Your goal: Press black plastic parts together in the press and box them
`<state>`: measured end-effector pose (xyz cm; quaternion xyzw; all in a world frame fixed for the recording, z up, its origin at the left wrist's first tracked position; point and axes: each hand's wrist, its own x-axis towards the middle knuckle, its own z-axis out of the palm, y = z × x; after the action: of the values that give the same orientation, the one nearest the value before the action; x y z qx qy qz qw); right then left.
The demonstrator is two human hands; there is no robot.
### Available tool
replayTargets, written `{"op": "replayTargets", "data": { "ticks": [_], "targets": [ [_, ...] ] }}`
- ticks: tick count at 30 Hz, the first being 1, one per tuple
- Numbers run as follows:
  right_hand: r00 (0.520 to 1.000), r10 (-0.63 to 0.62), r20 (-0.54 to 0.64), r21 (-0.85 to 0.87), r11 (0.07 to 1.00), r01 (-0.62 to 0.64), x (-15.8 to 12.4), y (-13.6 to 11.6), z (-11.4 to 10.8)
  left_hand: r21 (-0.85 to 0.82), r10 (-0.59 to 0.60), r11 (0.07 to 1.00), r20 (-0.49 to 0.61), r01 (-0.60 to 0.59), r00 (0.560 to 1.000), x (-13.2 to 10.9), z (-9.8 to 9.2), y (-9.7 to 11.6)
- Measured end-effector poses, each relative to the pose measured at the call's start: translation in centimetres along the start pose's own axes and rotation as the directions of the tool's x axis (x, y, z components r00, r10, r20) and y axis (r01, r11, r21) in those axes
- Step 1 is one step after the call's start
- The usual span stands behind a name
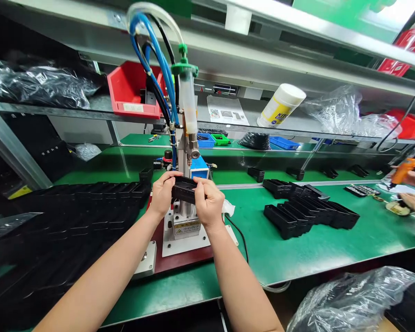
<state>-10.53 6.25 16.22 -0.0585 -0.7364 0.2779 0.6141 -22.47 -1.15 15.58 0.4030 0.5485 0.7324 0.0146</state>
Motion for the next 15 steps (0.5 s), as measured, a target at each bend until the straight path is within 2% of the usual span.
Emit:
{"op": "replayTargets", "data": {
  "ticks": [6,11,13,15],
  "targets": [
    [0.996,-0.054,-0.074,-0.036,0.998,0.052,-0.5,0.6,0.5,0.015,-0.015,1.000,0.004,0.015,1.000,0.2,0.2,-0.1],
    [0.985,-0.075,-0.154,-0.032,0.997,0.071,-0.9,0.8,1.1,0.055,-0.057,0.997,0.037,0.055,0.998,-0.1,-0.5,0.4],
    [0.987,-0.014,-0.158,-0.032,0.999,0.009,-1.1,0.8,1.1,0.069,-0.080,0.995,0.058,0.076,0.995,-0.2,-1.0,0.6],
    [0.984,0.098,-0.146,-0.038,0.994,-0.105,-1.3,0.8,1.0,0.093,-0.097,0.992,0.077,0.090,0.992,-0.4,-1.2,0.7]
  ]
}}
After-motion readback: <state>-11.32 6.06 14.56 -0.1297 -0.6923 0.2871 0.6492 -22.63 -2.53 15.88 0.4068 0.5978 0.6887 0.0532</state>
